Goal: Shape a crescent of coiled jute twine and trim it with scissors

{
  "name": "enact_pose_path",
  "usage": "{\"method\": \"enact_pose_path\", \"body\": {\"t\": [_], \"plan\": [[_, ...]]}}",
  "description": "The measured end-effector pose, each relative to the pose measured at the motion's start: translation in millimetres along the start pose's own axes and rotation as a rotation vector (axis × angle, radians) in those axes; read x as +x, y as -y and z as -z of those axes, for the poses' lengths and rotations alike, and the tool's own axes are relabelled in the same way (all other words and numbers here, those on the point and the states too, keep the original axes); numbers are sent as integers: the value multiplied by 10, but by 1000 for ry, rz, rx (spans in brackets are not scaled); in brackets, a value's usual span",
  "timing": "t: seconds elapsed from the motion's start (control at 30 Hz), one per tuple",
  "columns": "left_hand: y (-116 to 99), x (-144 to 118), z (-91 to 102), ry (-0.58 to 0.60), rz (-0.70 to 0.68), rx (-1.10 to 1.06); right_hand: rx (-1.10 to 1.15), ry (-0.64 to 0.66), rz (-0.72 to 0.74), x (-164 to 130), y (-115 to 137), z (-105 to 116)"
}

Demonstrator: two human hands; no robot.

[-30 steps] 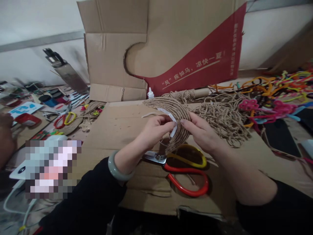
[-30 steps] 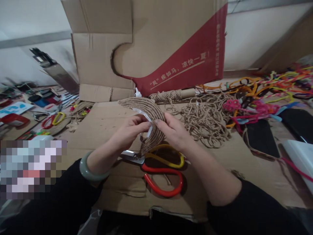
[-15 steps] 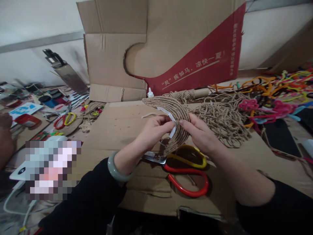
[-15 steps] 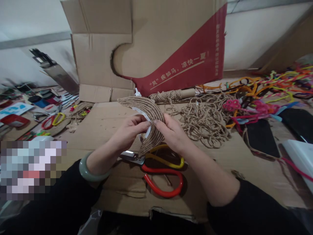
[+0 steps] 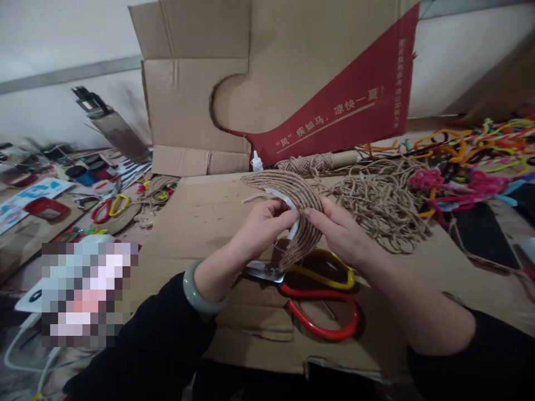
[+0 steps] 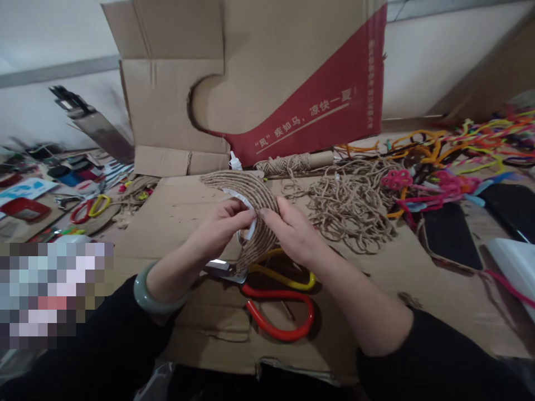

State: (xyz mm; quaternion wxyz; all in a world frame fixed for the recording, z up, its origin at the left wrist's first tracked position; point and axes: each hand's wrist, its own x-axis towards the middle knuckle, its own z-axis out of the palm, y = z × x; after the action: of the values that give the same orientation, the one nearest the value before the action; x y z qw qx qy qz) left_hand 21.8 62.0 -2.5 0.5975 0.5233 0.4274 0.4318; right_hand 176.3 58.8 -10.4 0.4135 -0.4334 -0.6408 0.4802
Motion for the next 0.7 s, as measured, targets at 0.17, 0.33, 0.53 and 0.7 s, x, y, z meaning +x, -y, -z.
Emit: {"method": "enact_pose_path", "body": {"t": [0.17,0.33,0.53,0.7], "plan": [[-4,7,12,24,-54,-65,85,-9,-8,-3,-24,20],[-6,9,-5,-46,-85,-105,56,12,2,-11,-22,21],[17,25,-24,-123,-98,-70,-47,31,27,-19,-14,14],[-1,23,-11,-102,-108,-95,1,26,22,-20,-41,13]]}}
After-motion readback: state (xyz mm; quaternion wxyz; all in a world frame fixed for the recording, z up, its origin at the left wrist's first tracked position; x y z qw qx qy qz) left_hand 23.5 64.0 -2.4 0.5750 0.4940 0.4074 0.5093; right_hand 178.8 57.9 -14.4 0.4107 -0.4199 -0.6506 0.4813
